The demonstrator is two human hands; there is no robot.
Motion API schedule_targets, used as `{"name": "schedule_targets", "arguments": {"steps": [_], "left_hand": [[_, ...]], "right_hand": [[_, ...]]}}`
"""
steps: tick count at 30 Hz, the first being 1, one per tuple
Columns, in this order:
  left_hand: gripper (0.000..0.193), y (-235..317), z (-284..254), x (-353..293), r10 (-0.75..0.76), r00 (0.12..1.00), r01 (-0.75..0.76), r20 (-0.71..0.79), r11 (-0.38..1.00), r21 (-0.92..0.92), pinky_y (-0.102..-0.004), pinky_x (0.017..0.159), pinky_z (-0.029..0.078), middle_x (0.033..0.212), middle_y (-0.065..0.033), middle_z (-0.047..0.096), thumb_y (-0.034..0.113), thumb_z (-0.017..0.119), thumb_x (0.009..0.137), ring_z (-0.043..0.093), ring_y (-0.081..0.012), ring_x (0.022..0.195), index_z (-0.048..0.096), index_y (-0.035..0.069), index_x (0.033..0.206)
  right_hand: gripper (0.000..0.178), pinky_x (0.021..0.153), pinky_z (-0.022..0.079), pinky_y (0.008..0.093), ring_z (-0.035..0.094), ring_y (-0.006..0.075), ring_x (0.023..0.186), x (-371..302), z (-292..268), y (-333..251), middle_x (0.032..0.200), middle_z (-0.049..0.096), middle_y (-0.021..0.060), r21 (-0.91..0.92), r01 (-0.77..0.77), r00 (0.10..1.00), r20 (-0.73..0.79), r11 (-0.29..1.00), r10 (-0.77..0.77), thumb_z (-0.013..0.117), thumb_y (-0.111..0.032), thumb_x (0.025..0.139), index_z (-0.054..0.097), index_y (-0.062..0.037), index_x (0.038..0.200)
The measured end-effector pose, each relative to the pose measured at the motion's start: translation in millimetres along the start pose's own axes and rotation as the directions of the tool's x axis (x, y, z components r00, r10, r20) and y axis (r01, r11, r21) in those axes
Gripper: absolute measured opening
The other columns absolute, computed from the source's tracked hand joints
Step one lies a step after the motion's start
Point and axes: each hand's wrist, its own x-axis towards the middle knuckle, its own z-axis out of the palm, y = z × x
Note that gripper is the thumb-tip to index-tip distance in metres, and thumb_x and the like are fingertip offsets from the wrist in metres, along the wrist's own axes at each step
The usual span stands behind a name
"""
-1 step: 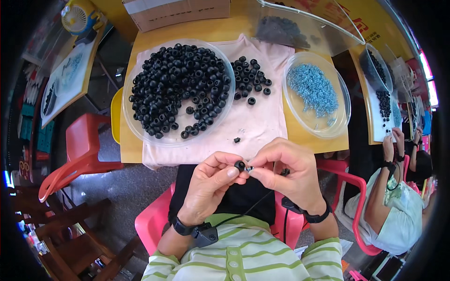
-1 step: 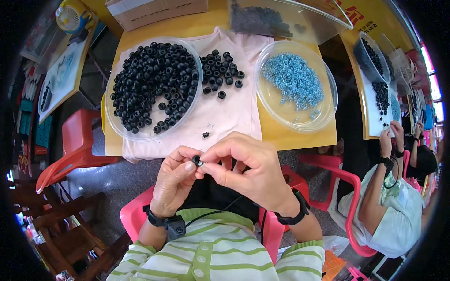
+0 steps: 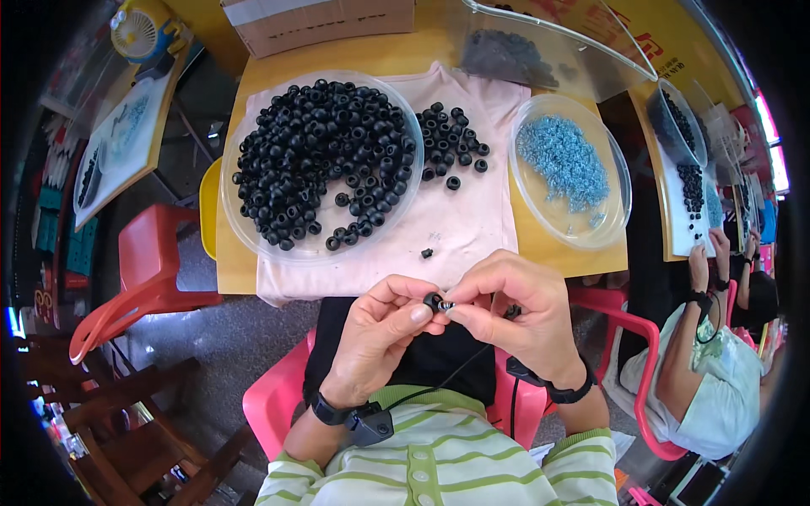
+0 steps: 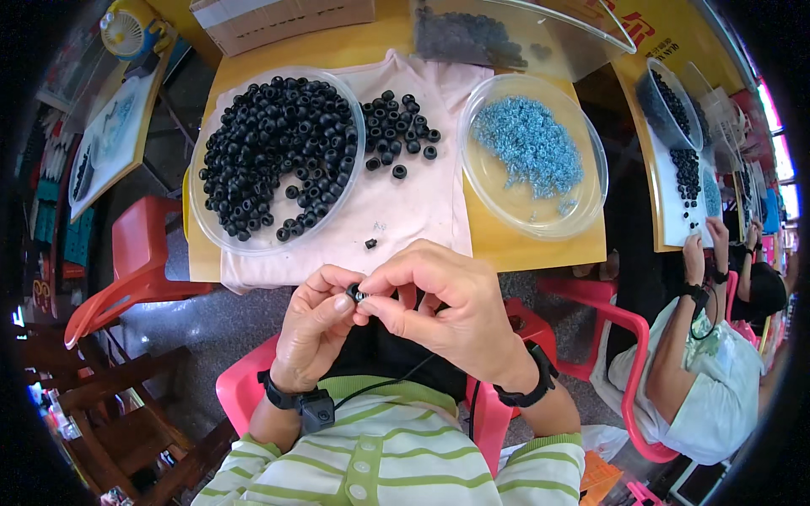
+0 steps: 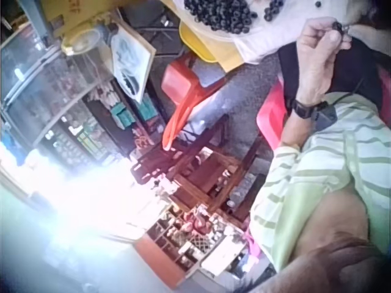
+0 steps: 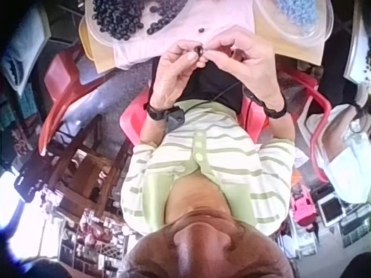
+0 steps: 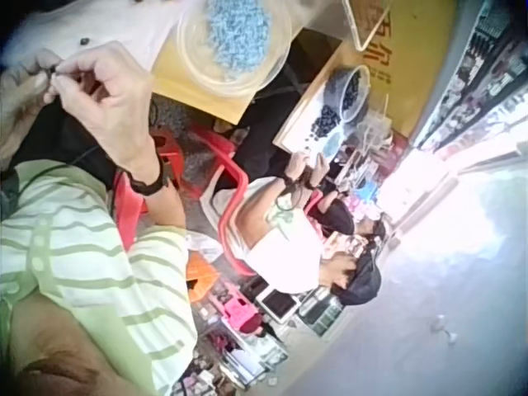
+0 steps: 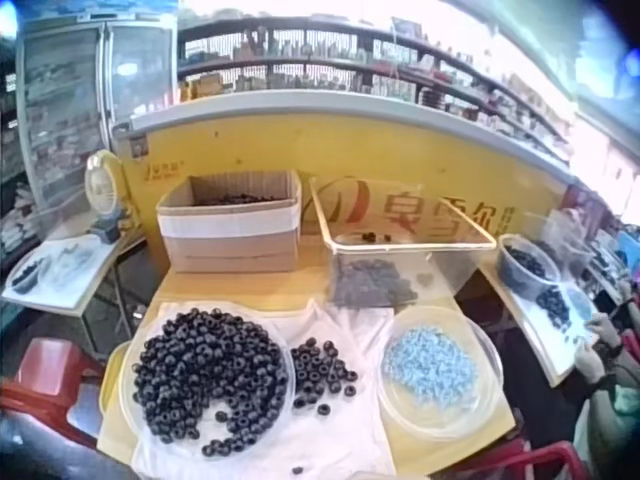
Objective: Inserting small blue plastic pins into larger black plastic components at a workshop table.
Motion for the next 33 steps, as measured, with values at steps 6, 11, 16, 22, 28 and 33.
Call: {"name": "schedule_targets", "arguments": {"steps": [6,11,16,22,28,33], "left_hand": [[0.020,1,2,-1,0.002,1.000,-0.002,0.003,1.000,0.013,-0.0305,0.087,0.056,0.106,-0.0130,0.069,0.000,0.064,0.094,0.069,-0.0176,0.095,0.061,-0.001,0.114],[0.020,-2,-1,-3,0.003,1.000,-0.003,-0.021,0.999,-0.034,-0.0302,0.087,0.056,0.105,-0.0123,0.070,0.001,0.064,0.093,0.068,-0.0174,0.095,0.062,-0.001,0.113],[0.019,-5,-5,0,0.020,0.996,-0.027,-0.088,0.997,-0.074,-0.0292,0.087,0.055,0.104,-0.0118,0.070,0.003,0.064,0.094,0.068,-0.0173,0.094,0.062,0.000,0.113],[0.018,-1,-18,1,0.062,0.996,-0.066,-0.060,0.996,-0.057,-0.0297,0.086,0.055,0.107,-0.0147,0.068,0.006,0.063,0.095,0.068,-0.0180,0.092,0.061,-0.001,0.111],[0.016,3,-20,-6,0.106,0.993,-0.110,-0.057,0.992,-0.067,-0.0301,0.085,0.056,0.107,-0.0168,0.067,0.006,0.062,0.095,0.067,-0.0185,0.092,0.060,-0.001,0.109],[0.016,3,-17,-8,0.107,0.993,-0.109,-0.053,0.993,-0.054,-0.0302,0.086,0.056,0.108,-0.0169,0.067,0.006,0.062,0.095,0.067,-0.0185,0.092,0.060,-0.001,0.110]], "right_hand": [[0.015,0.048,0.043,0.0206,0.061,0.0068,0.064,0,5,3,0.085,0.068,0.0045,-0.047,0.041,0.999,-0.020,0.998,-0.042,0.076,0.000,0.081,0.071,-0.0043,0.095],[0.022,0.053,0.049,0.0241,0.063,0.0128,0.067,-2,10,7,0.088,0.067,0.0060,-0.223,0.193,0.980,-0.005,0.956,-0.199,0.076,0.001,0.078,0.072,-0.0049,0.099],[0.035,0.059,0.054,0.0289,0.065,0.0217,0.071,-10,23,12,0.089,0.066,0.0078,-0.567,0.373,0.909,0.067,0.734,-0.411,0.075,0.003,0.072,0.071,-0.0050,0.106],[0.027,0.061,0.053,0.0307,0.065,0.0220,0.076,12,14,26,0.092,0.065,0.0052,-0.630,0.215,0.946,-0.055,0.746,-0.319,0.072,-0.001,0.073,0.069,-0.0070,0.100],[0.024,0.065,0.051,0.0312,0.061,0.0219,0.084,24,24,53,0.091,0.058,0.0046,-0.747,0.273,0.945,0.089,0.607,-0.316,0.064,-0.004,0.074,0.065,-0.0056,0.099],[0.020,0.068,0.052,0.0334,0.060,0.0226,0.086,21,31,51,0.090,0.055,0.0061,-0.763,0.243,0.955,0.080,0.599,-0.286,0.062,-0.004,0.075,0.061,-0.0046,0.096]]}}
